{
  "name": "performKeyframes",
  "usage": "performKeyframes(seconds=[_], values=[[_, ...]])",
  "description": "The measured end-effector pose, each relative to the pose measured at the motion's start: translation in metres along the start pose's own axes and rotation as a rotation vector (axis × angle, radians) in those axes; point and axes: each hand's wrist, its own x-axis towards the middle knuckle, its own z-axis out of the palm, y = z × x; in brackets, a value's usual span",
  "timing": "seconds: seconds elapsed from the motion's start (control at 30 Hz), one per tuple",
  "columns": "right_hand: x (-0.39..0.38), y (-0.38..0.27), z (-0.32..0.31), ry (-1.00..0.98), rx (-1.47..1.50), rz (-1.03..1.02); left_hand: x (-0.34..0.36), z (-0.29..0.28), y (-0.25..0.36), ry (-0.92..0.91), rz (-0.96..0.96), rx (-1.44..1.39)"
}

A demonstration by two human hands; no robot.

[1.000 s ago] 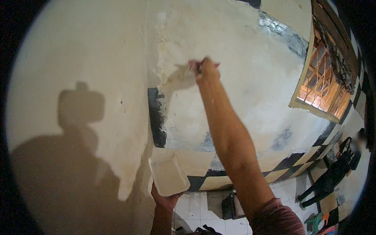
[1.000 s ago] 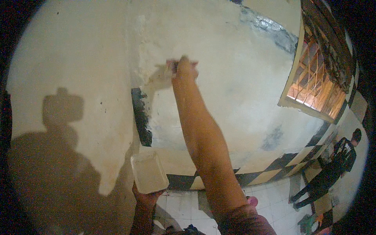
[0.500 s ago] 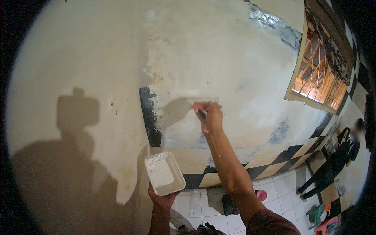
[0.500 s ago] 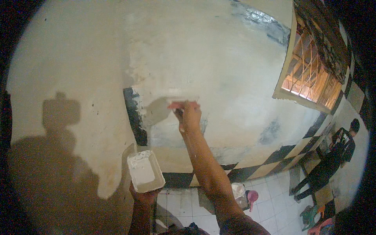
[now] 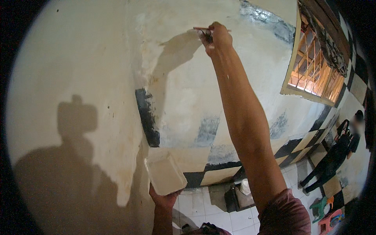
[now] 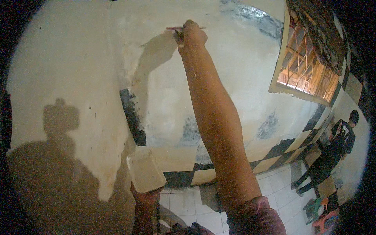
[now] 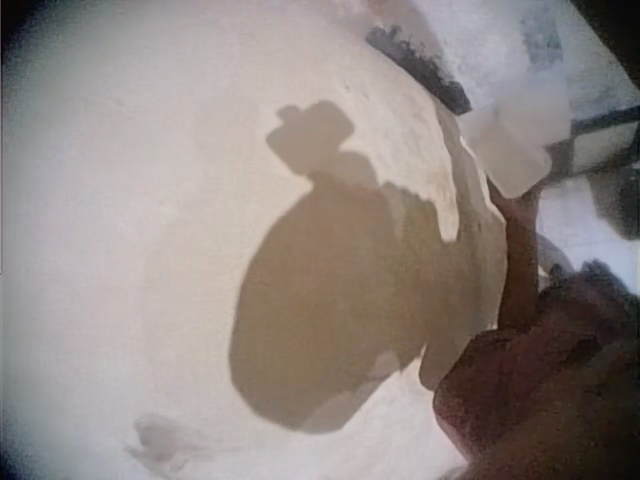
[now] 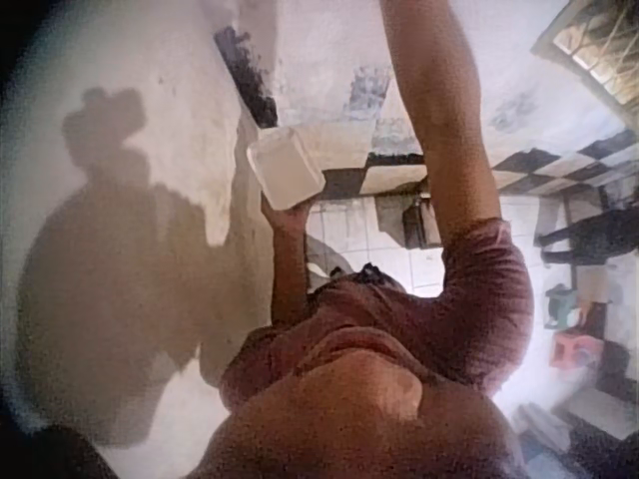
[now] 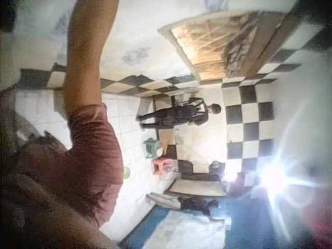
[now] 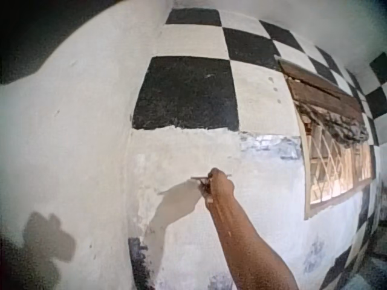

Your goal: The person applies a white plaster-like substance to a wall using a red putty knife, pulling the material from a white container.

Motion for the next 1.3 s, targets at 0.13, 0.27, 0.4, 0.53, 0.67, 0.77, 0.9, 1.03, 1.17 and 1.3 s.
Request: performKeyframes(seconds=[0.13, 0.27, 0.4, 0.53, 0.67, 0.77, 0.9, 1.03, 1.17, 1.3], values=[[-0.045, 0.054, -0.078, -0.190, -0.141, -0.049, 0.002, 0.000, -0.006, 0.021, -0.033, 0.010], [-0.098, 0.139, -0.154, -0.077, -0.283, 0.218, 0.003, 0.003, -0.004, 0.119, -0.059, 0.073], [-0.096, 0.187, -0.168, 0.027, -0.235, 0.346, 0.001, 0.000, -0.005, 0.179, -0.050, 0.065], [-0.030, 0.177, -0.084, 0.211, 0.063, 0.214, -0.001, 0.004, -0.003, 0.079, -0.022, 0.067], [0.002, 0.096, 0.045, -0.048, 0.185, 0.116, -0.004, 0.010, 0.005, 0.059, 0.033, 0.030], [-0.006, 0.070, 0.070, -0.045, 0.088, 0.028, -0.001, -0.005, 0.009, -0.064, -0.009, 0.023], [-0.030, 0.119, -0.001, -0.175, -0.112, -0.040, -0.005, 0.003, 0.003, 0.124, 0.007, 0.039], [-0.106, 0.192, -0.093, -0.051, -0.209, 0.223, -0.008, 0.002, 0.005, 0.136, 0.002, 0.063], [-0.115, 0.239, -0.132, 0.028, -0.152, 0.411, -0.012, 0.015, 0.006, 0.195, 0.030, 0.076], [-0.048, 0.235, -0.054, 0.230, 0.075, 0.261, -0.013, 0.008, 0.011, 0.168, 0.059, 0.108]])
